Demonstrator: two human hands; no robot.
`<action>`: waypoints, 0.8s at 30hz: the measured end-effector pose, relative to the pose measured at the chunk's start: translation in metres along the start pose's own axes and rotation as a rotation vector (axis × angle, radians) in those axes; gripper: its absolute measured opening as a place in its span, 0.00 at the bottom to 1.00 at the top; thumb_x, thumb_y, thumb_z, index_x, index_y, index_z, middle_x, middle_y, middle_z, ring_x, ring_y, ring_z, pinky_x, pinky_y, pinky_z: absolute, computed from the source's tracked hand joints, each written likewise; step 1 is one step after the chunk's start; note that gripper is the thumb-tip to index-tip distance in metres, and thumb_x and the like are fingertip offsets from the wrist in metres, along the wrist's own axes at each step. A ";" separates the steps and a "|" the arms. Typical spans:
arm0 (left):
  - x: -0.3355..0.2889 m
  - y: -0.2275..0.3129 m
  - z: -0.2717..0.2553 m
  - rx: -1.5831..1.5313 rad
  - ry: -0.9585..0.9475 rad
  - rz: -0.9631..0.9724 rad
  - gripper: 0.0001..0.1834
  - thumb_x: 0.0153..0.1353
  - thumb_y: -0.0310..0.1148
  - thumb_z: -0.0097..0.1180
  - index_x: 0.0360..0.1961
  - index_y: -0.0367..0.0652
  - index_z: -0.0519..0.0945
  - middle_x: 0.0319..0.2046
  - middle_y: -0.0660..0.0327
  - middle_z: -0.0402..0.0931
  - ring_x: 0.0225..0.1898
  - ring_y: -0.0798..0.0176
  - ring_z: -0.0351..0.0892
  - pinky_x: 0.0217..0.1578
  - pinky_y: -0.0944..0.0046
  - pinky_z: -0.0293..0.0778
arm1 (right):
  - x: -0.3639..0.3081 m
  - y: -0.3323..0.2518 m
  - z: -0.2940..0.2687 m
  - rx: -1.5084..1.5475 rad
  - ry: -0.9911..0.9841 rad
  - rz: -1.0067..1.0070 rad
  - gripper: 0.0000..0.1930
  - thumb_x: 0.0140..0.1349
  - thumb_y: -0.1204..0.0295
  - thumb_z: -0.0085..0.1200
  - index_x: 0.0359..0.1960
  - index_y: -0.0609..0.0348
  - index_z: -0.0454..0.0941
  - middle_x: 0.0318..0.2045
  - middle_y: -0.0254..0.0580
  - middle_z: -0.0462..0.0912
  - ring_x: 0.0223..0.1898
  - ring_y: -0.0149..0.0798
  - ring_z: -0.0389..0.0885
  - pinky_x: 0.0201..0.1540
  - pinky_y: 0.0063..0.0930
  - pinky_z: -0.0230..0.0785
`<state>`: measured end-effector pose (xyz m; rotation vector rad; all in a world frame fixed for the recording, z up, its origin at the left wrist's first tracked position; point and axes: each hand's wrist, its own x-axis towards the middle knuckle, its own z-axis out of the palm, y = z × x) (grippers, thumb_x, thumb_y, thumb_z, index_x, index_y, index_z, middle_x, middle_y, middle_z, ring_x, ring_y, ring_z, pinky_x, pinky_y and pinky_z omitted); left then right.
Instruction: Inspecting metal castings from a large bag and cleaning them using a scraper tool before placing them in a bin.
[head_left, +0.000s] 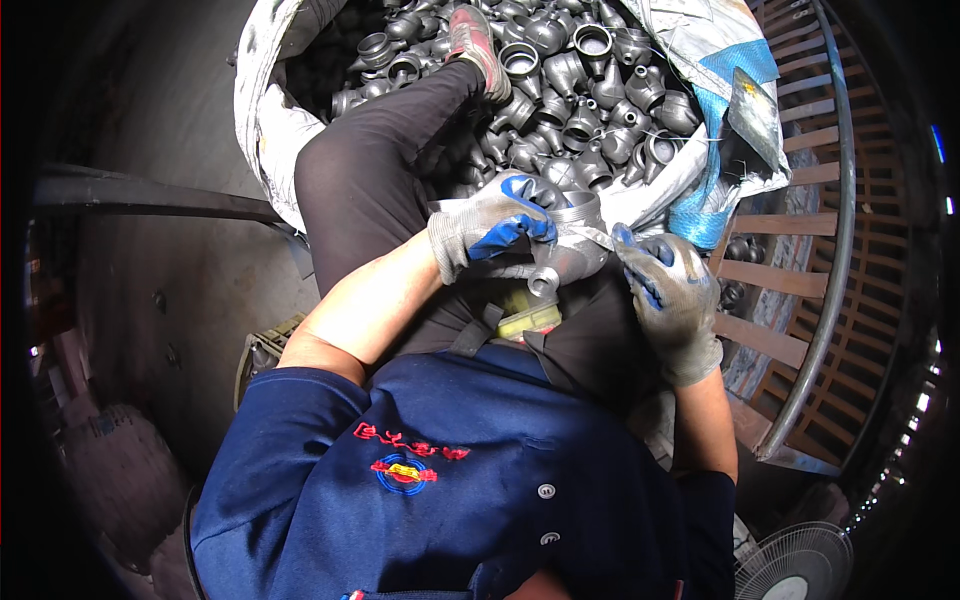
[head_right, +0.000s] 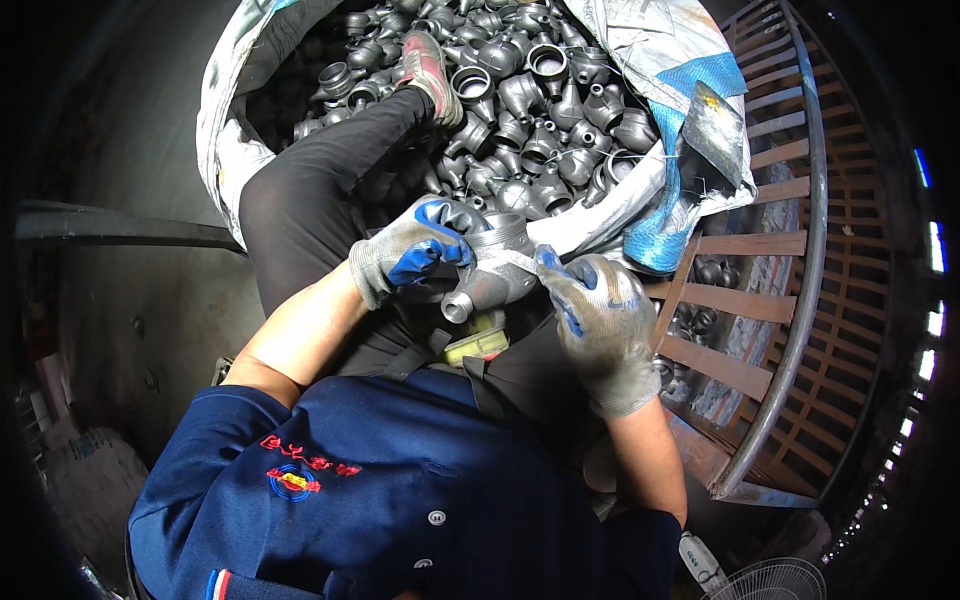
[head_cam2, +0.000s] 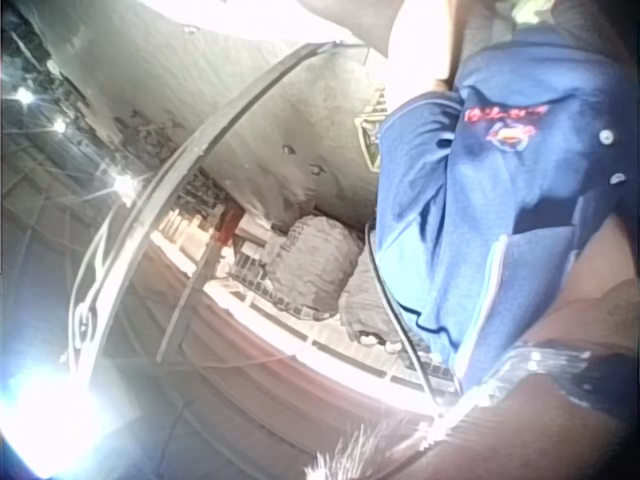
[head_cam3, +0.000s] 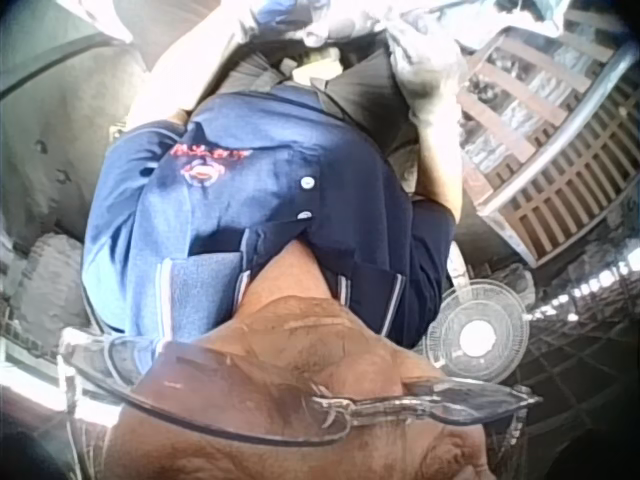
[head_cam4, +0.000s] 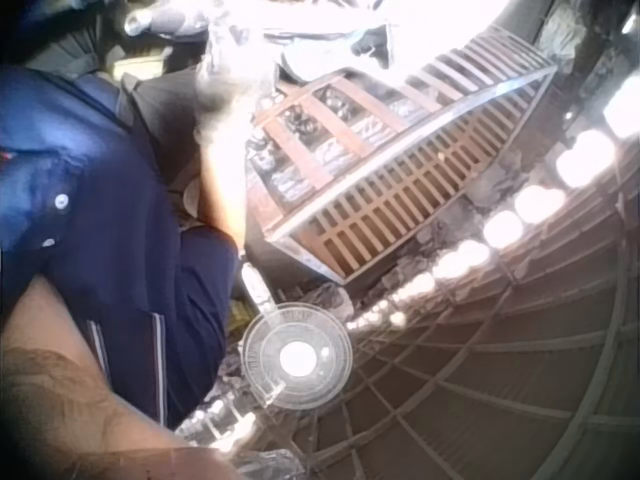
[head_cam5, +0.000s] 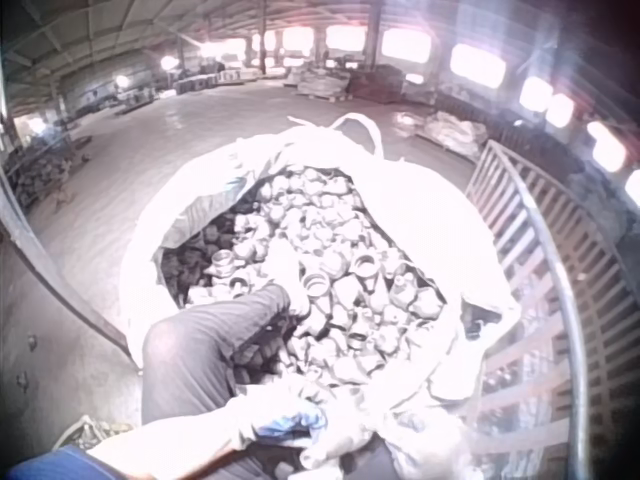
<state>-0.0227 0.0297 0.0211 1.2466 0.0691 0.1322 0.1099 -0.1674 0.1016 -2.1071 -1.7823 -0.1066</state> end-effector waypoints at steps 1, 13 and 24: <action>0.000 0.008 0.002 -0.013 0.006 -0.094 0.10 0.49 0.31 0.56 0.25 0.33 0.76 0.23 0.65 0.73 0.25 0.76 0.70 0.27 0.74 0.68 | 0.000 0.000 -0.001 0.000 0.000 0.000 0.19 0.42 0.78 0.54 0.40 0.48 0.78 0.28 0.39 0.74 0.31 0.44 0.73 0.33 0.36 0.68; 0.001 0.007 0.000 0.190 0.059 -0.118 0.03 0.45 0.24 0.55 0.23 0.35 0.78 0.28 0.63 0.75 0.32 0.71 0.73 0.34 0.68 0.71 | 0.001 0.002 0.000 0.092 -0.002 0.109 0.19 0.45 0.77 0.55 0.42 0.50 0.78 0.28 0.41 0.74 0.31 0.45 0.74 0.33 0.36 0.68; 0.004 -0.008 -0.011 0.356 -0.061 0.165 0.09 0.46 0.24 0.56 0.31 0.35 0.77 0.27 0.64 0.76 0.30 0.74 0.72 0.32 0.71 0.71 | -0.003 0.002 0.003 0.086 -0.015 0.111 0.19 0.45 0.75 0.55 0.43 0.47 0.78 0.27 0.41 0.74 0.31 0.45 0.74 0.33 0.36 0.68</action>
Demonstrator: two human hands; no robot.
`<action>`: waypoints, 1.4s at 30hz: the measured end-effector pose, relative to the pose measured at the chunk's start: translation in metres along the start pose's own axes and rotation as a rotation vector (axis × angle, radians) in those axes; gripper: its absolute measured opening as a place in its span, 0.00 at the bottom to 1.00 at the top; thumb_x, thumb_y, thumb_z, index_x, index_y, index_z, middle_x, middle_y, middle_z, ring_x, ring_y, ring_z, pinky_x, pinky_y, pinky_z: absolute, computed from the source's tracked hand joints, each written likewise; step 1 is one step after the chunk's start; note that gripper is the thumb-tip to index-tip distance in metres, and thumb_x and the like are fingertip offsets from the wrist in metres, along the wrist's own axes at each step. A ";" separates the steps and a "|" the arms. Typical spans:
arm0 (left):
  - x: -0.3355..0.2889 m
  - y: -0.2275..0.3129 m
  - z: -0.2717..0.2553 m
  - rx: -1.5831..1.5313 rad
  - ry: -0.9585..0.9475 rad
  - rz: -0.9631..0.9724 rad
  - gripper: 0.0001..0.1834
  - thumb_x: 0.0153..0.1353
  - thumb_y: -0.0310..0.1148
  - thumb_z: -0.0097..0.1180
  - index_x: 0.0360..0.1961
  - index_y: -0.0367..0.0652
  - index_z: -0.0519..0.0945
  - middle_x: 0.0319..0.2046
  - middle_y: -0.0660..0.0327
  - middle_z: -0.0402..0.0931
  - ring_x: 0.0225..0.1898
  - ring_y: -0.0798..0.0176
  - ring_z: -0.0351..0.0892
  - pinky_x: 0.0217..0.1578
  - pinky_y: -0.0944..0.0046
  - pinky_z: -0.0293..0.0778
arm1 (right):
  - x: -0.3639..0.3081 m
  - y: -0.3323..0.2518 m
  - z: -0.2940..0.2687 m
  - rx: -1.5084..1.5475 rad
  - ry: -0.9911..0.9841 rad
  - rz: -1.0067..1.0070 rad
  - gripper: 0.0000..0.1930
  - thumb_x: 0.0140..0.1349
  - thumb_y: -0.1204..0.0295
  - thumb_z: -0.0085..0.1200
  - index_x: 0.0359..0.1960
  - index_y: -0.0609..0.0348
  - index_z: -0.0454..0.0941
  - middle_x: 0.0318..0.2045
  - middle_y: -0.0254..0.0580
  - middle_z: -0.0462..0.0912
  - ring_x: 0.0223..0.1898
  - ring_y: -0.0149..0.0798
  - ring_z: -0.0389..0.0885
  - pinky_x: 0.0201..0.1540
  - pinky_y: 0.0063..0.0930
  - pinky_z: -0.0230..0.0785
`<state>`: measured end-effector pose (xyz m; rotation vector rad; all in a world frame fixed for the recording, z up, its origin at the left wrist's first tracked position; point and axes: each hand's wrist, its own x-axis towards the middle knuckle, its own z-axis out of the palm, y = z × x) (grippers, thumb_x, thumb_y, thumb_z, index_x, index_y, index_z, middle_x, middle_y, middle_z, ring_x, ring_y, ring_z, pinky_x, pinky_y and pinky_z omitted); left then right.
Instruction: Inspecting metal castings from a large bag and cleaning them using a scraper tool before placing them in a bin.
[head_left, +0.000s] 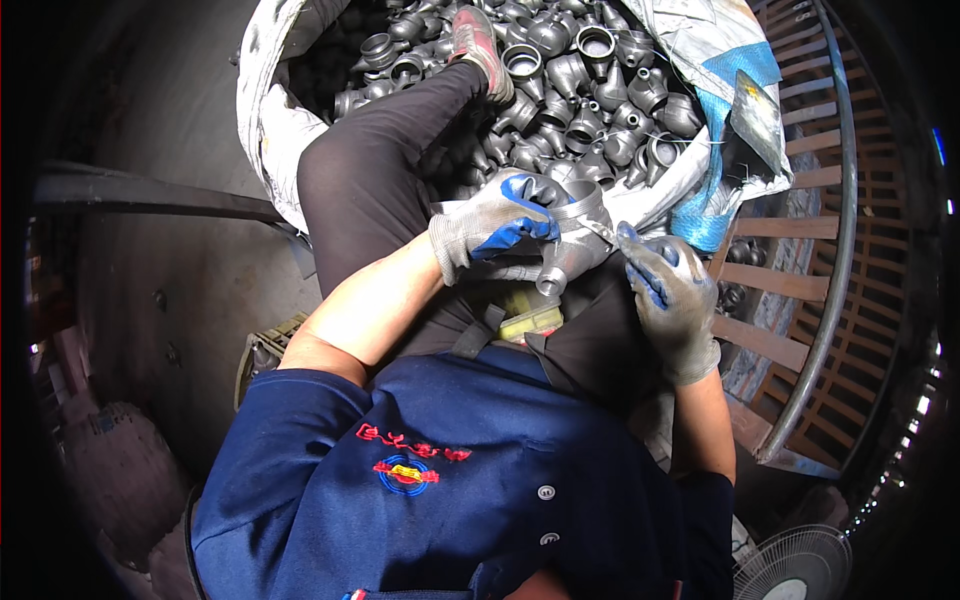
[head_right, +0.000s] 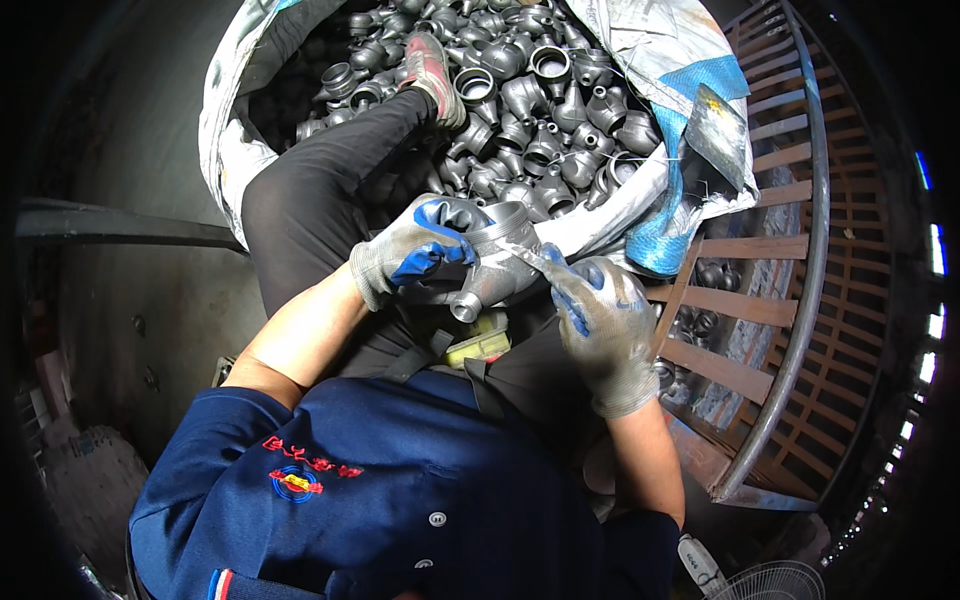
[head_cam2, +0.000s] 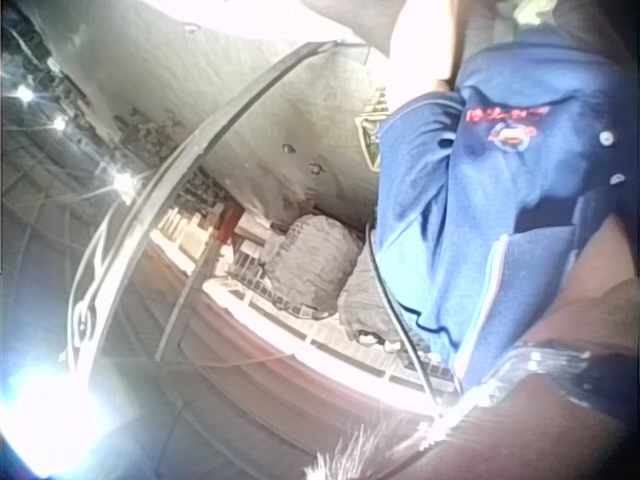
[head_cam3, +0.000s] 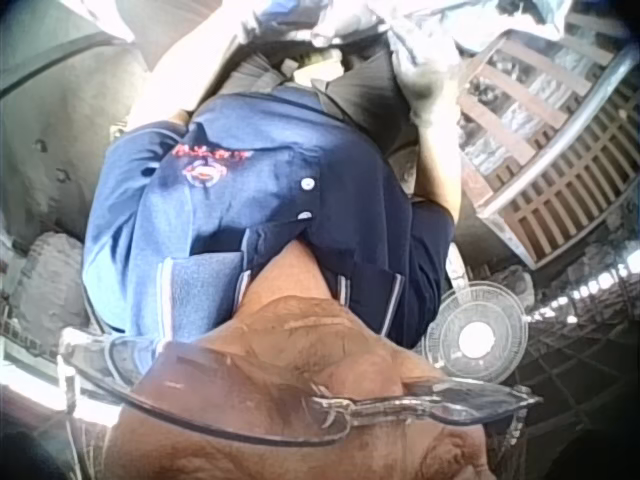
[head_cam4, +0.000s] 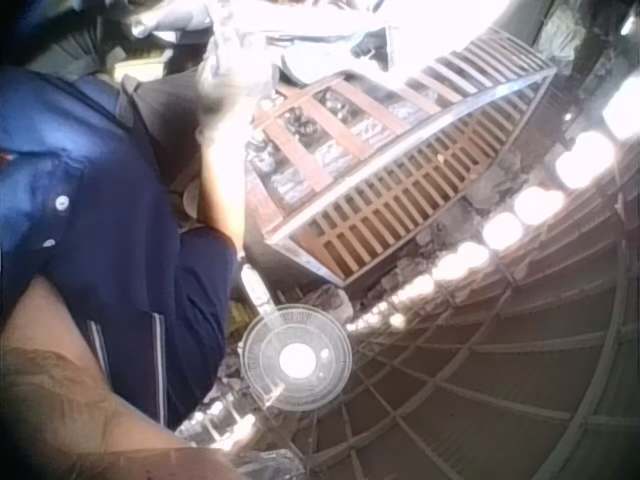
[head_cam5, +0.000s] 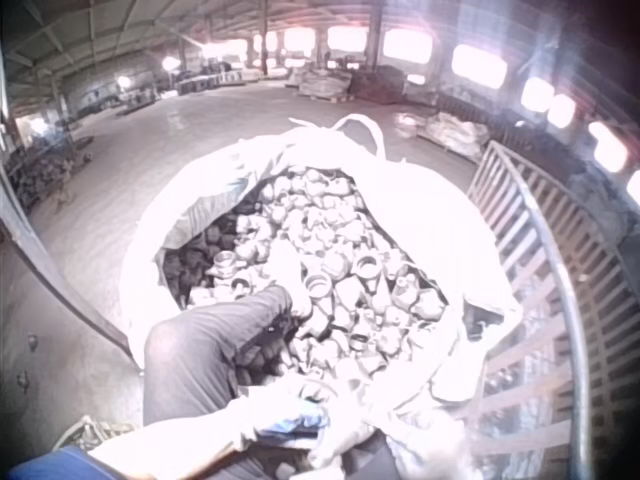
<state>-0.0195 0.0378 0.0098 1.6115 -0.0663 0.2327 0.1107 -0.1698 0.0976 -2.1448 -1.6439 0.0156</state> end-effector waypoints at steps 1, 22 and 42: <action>0.000 0.000 0.001 0.084 -0.010 0.061 0.08 0.46 0.23 0.56 0.31 0.35 0.77 0.27 0.64 0.76 0.30 0.75 0.72 0.32 0.71 0.71 | 0.000 0.001 0.001 0.000 0.000 0.001 0.19 0.45 0.75 0.55 0.43 0.47 0.78 0.27 0.41 0.74 0.31 0.45 0.74 0.33 0.36 0.68; 0.002 0.008 0.004 0.029 0.112 -0.008 0.07 0.46 0.23 0.55 0.29 0.35 0.78 0.27 0.64 0.77 0.29 0.75 0.73 0.33 0.72 0.71 | 0.006 -0.014 0.000 0.062 0.047 0.093 0.16 0.46 0.81 0.54 0.40 0.56 0.79 0.32 0.47 0.77 0.33 0.48 0.75 0.37 0.36 0.68; 0.005 0.012 0.013 -0.365 0.137 -0.358 0.12 0.46 0.20 0.56 0.35 0.34 0.77 0.25 0.66 0.74 0.25 0.77 0.70 0.25 0.75 0.68 | 0.027 0.018 -0.018 0.286 -0.330 0.279 0.13 0.49 0.77 0.50 0.37 0.56 0.79 0.29 0.48 0.80 0.31 0.47 0.79 0.37 0.33 0.71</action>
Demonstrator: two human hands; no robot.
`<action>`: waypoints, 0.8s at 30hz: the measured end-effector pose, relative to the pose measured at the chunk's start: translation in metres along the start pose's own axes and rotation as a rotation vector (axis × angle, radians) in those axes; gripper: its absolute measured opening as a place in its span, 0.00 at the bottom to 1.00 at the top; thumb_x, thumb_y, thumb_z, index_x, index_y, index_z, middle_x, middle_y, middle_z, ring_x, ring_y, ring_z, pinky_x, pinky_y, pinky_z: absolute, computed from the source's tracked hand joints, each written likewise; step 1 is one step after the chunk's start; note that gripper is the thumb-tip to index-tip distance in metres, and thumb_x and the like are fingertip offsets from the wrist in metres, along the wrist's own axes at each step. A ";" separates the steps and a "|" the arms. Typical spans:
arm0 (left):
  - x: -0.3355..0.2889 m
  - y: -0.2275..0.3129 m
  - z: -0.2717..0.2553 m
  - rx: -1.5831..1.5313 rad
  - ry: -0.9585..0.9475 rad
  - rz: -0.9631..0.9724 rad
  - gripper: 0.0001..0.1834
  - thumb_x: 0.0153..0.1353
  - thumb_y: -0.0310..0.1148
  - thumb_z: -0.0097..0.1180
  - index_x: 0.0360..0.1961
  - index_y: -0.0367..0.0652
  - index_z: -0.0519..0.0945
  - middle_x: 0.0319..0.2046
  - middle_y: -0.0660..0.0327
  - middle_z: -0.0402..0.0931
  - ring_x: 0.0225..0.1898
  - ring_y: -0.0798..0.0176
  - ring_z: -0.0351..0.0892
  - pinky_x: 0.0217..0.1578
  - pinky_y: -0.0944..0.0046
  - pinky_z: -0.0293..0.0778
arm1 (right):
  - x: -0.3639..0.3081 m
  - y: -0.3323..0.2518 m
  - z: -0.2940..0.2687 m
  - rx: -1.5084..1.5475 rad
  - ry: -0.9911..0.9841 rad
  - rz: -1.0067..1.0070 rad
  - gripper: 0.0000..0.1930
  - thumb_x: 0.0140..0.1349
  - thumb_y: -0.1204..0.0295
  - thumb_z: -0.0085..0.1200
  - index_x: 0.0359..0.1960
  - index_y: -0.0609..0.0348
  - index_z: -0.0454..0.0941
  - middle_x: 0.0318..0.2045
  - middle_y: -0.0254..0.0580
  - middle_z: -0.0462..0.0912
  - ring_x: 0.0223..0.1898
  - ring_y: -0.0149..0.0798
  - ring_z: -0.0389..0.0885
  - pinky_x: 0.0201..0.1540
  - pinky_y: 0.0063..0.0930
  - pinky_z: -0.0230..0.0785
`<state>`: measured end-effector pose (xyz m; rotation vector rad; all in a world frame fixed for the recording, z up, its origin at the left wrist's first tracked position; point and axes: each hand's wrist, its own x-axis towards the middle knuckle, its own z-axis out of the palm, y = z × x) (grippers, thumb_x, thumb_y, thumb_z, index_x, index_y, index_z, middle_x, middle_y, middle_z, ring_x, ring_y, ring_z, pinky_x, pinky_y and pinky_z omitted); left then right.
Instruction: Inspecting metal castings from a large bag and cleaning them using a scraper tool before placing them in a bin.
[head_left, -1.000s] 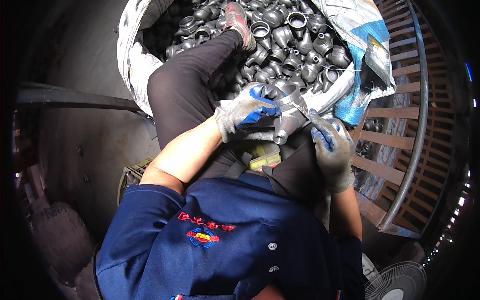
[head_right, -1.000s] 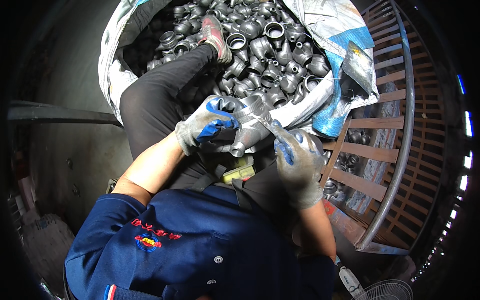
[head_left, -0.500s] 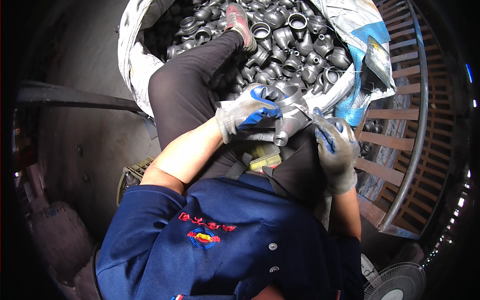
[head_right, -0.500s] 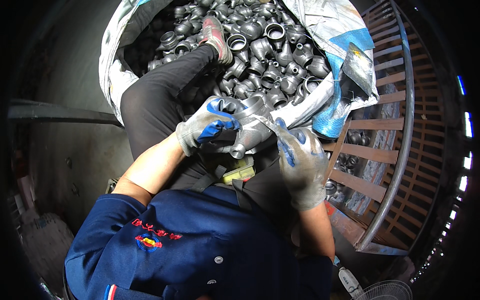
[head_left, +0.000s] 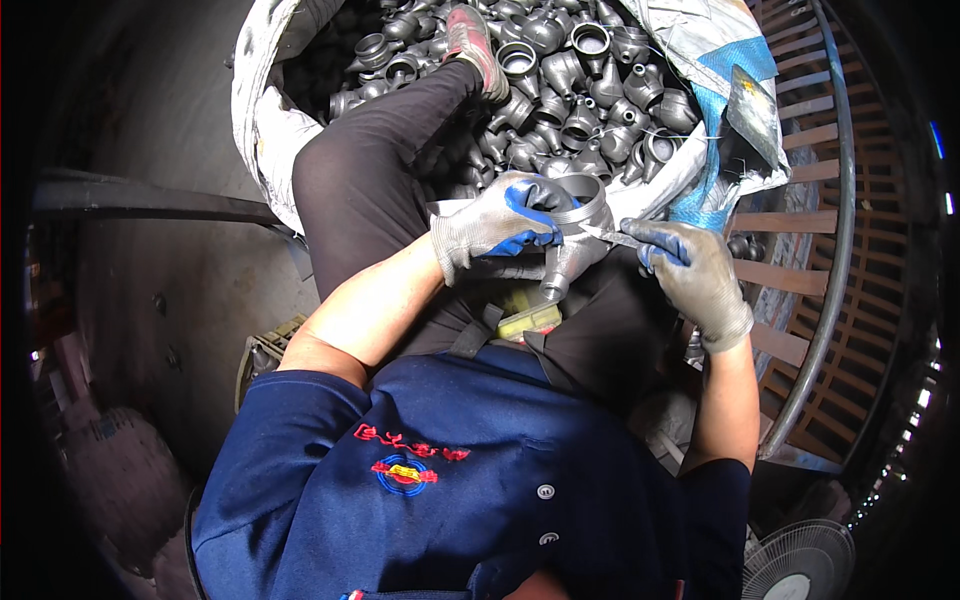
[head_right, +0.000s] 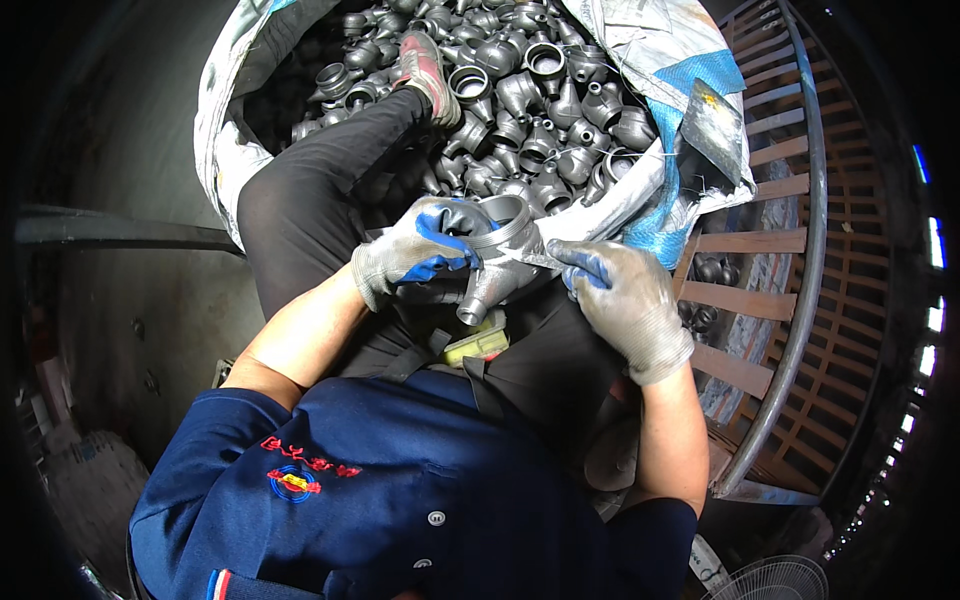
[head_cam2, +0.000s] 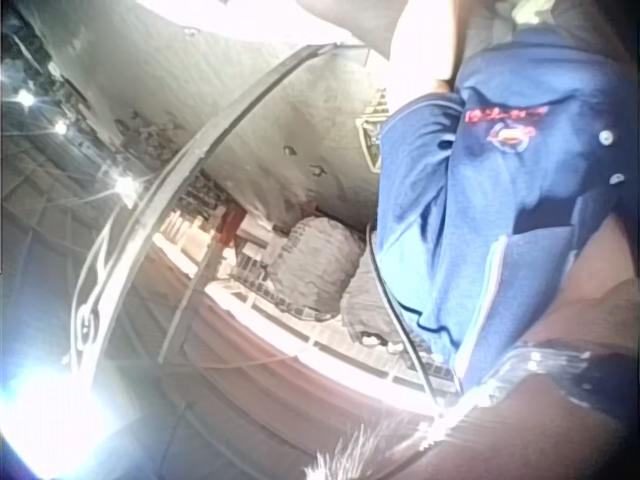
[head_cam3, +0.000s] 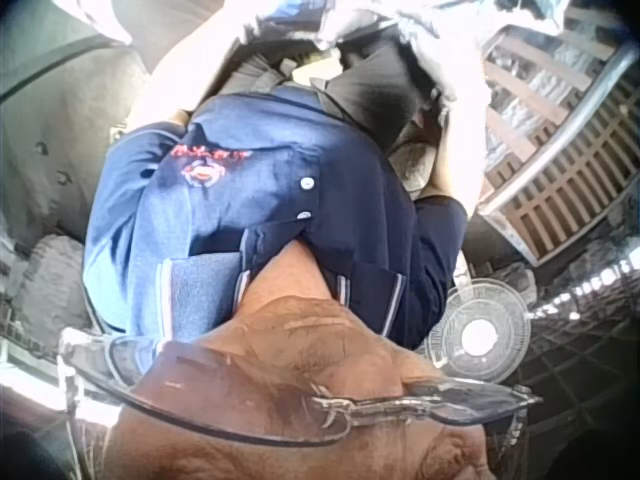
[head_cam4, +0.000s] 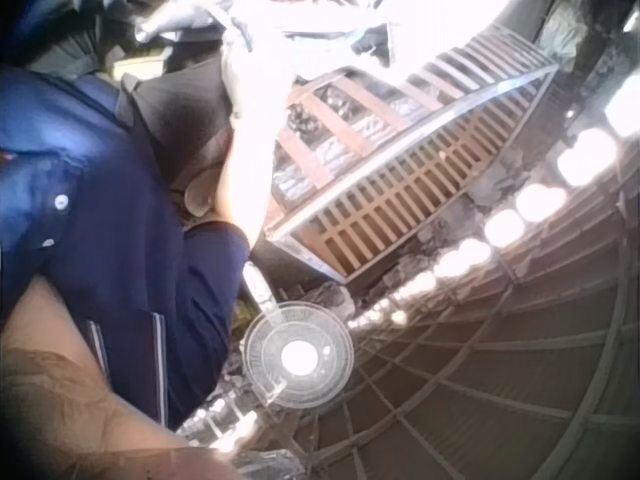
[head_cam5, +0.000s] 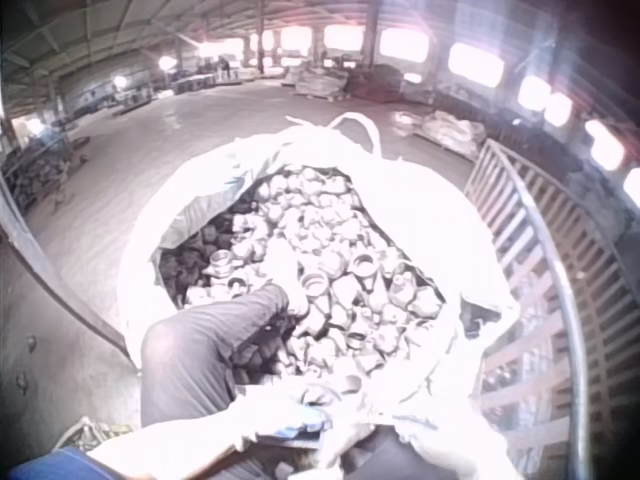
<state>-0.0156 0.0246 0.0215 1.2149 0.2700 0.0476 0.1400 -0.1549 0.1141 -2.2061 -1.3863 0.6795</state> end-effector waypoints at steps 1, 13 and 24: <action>0.001 0.000 0.000 0.000 -0.001 0.000 0.12 0.46 0.20 0.56 0.35 0.34 0.77 0.25 0.66 0.74 0.25 0.77 0.70 0.25 0.75 0.68 | 0.003 0.003 -0.003 0.000 0.001 0.001 0.13 0.49 0.77 0.50 0.37 0.56 0.79 0.29 0.48 0.80 0.31 0.47 0.79 0.37 0.33 0.71; -0.003 0.002 -0.004 -0.001 -0.011 0.035 0.12 0.46 0.21 0.55 0.35 0.35 0.78 0.25 0.66 0.75 0.25 0.77 0.71 0.26 0.75 0.68 | 0.006 0.010 -0.012 0.150 -0.007 0.212 0.16 0.49 0.83 0.47 0.41 0.64 0.78 0.27 0.40 0.81 0.25 0.26 0.75 0.31 0.21 0.68; -0.002 0.001 -0.009 0.117 -0.041 0.166 0.12 0.43 0.20 0.53 0.33 0.33 0.77 0.27 0.64 0.76 0.30 0.75 0.73 0.33 0.73 0.71 | -0.015 -0.017 0.008 -0.301 0.343 -0.191 0.18 0.43 0.76 0.57 0.40 0.47 0.79 0.30 0.41 0.76 0.34 0.45 0.75 0.37 0.37 0.69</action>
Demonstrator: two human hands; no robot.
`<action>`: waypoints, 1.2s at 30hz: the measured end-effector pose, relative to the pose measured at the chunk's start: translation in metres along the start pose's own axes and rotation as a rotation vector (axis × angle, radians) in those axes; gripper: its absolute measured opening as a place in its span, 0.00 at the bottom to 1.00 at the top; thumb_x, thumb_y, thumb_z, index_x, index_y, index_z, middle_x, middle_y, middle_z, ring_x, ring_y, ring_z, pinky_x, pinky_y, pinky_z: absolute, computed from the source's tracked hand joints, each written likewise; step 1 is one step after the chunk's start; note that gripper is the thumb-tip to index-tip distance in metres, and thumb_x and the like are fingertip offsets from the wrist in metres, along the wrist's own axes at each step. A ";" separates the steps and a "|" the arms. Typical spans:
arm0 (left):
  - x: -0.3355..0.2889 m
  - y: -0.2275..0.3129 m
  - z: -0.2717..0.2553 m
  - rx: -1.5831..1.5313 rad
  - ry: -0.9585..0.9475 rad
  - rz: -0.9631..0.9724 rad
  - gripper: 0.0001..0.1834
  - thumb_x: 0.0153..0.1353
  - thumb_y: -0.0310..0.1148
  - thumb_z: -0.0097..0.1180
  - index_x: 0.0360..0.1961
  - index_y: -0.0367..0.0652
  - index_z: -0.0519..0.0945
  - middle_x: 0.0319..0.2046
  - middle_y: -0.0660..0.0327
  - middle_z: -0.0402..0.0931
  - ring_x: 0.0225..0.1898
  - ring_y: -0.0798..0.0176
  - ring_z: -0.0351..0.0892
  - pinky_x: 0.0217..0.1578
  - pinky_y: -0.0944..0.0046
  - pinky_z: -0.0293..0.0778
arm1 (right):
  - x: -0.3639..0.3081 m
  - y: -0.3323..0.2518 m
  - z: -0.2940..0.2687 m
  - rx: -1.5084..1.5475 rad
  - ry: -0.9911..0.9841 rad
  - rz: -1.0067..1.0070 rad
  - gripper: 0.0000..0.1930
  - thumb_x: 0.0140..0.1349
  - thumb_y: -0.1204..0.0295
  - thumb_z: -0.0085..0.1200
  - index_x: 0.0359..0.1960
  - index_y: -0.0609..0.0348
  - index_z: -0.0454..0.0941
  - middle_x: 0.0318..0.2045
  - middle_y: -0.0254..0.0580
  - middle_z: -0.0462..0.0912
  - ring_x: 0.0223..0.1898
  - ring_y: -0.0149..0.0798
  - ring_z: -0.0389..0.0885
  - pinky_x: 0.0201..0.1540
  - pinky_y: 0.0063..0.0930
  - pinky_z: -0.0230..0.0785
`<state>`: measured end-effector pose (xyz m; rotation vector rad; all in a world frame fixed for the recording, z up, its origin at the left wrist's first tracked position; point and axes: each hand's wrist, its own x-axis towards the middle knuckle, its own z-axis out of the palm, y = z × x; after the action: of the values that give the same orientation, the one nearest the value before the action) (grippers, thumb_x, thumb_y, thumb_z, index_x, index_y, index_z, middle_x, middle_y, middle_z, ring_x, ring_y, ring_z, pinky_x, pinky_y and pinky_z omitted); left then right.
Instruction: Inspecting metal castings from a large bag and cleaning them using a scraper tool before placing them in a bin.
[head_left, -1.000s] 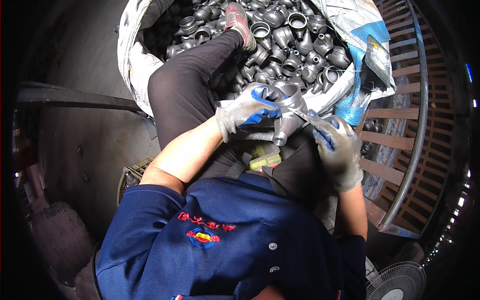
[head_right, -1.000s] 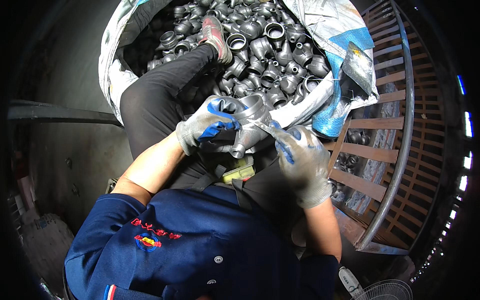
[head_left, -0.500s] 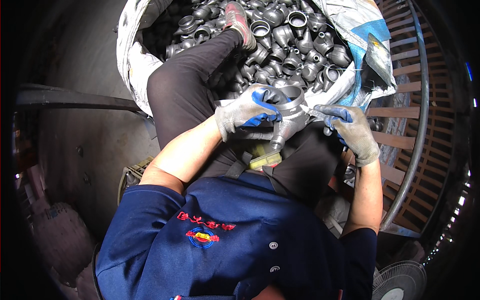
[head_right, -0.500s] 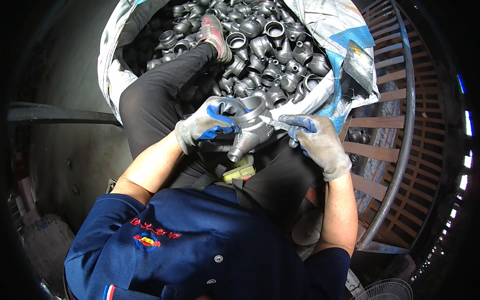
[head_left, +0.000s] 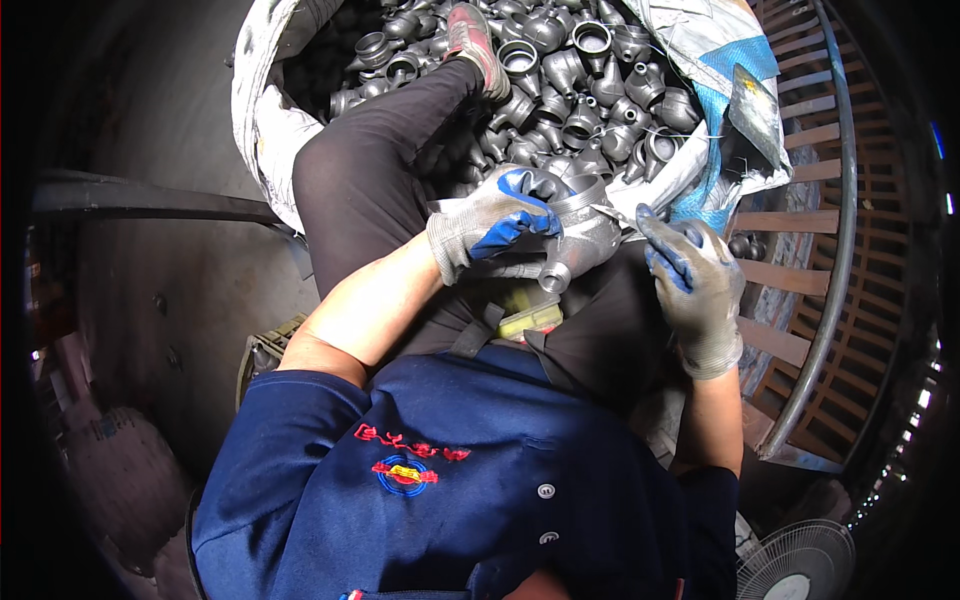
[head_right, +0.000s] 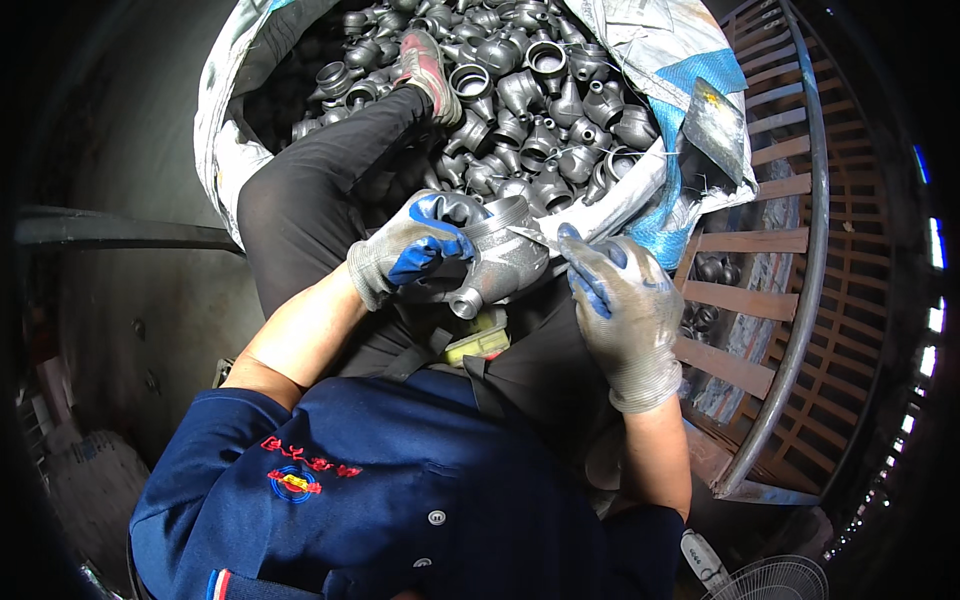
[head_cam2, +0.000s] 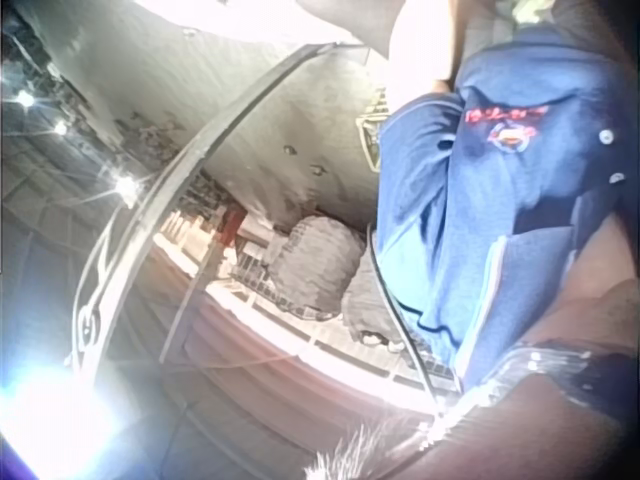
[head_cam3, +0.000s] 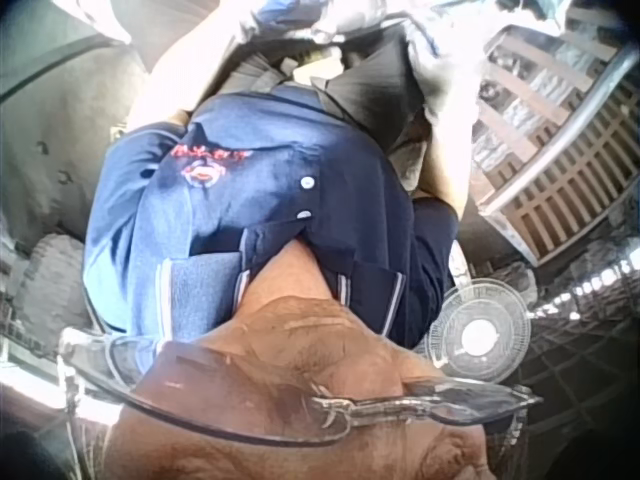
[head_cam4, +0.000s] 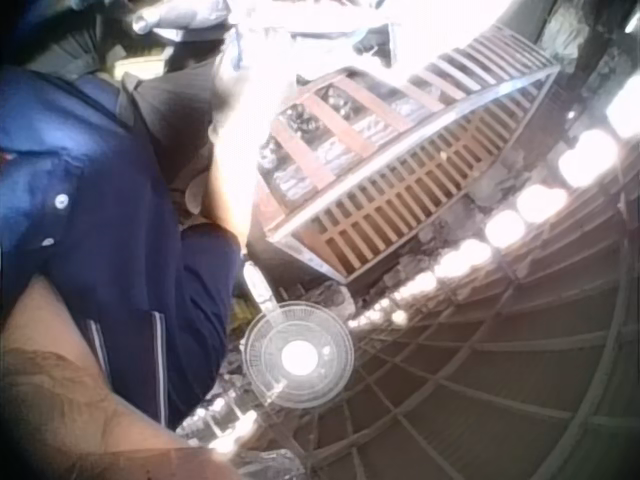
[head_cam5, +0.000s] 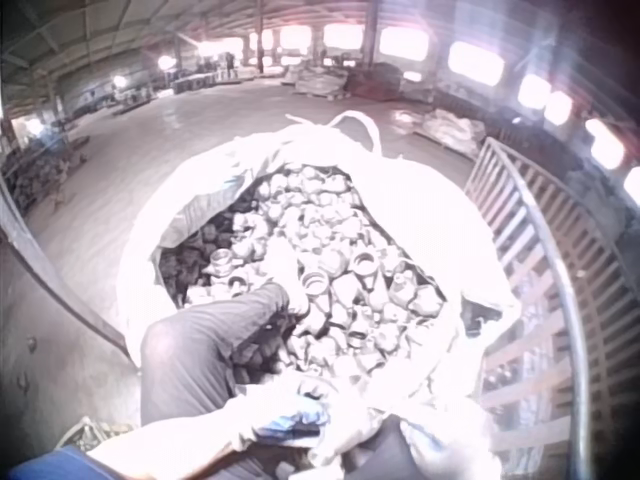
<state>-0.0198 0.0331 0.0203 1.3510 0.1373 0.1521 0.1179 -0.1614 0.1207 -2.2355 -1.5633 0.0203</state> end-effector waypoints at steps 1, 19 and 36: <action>0.001 -0.003 -0.002 0.226 -0.062 0.202 0.12 0.42 0.20 0.52 0.32 0.33 0.77 0.27 0.63 0.76 0.31 0.75 0.73 0.33 0.73 0.70 | -0.001 0.000 0.001 -0.001 0.001 -0.001 0.18 0.43 0.76 0.57 0.40 0.47 0.79 0.30 0.41 0.76 0.34 0.45 0.75 0.37 0.37 0.69; -0.002 0.003 0.002 0.003 -0.019 0.040 0.09 0.42 0.22 0.54 0.29 0.34 0.78 0.28 0.64 0.76 0.31 0.71 0.74 0.35 0.71 0.70 | -0.003 -0.001 0.009 0.019 0.007 -0.062 0.15 0.43 0.74 0.59 0.36 0.48 0.79 0.32 0.40 0.76 0.36 0.44 0.75 0.38 0.35 0.69; -0.002 0.005 0.008 -0.547 0.025 -0.231 0.12 0.43 0.16 0.47 0.32 0.32 0.75 0.22 0.61 0.74 0.22 0.72 0.74 0.22 0.75 0.71 | -0.004 0.005 0.021 -0.022 0.189 -0.226 0.16 0.34 0.80 0.57 0.31 0.56 0.77 0.33 0.44 0.76 0.36 0.48 0.74 0.40 0.39 0.65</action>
<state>-0.0202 0.0266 0.0271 0.7811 0.2520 0.0078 0.1156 -0.1596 0.0993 -1.9982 -1.7055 -0.2650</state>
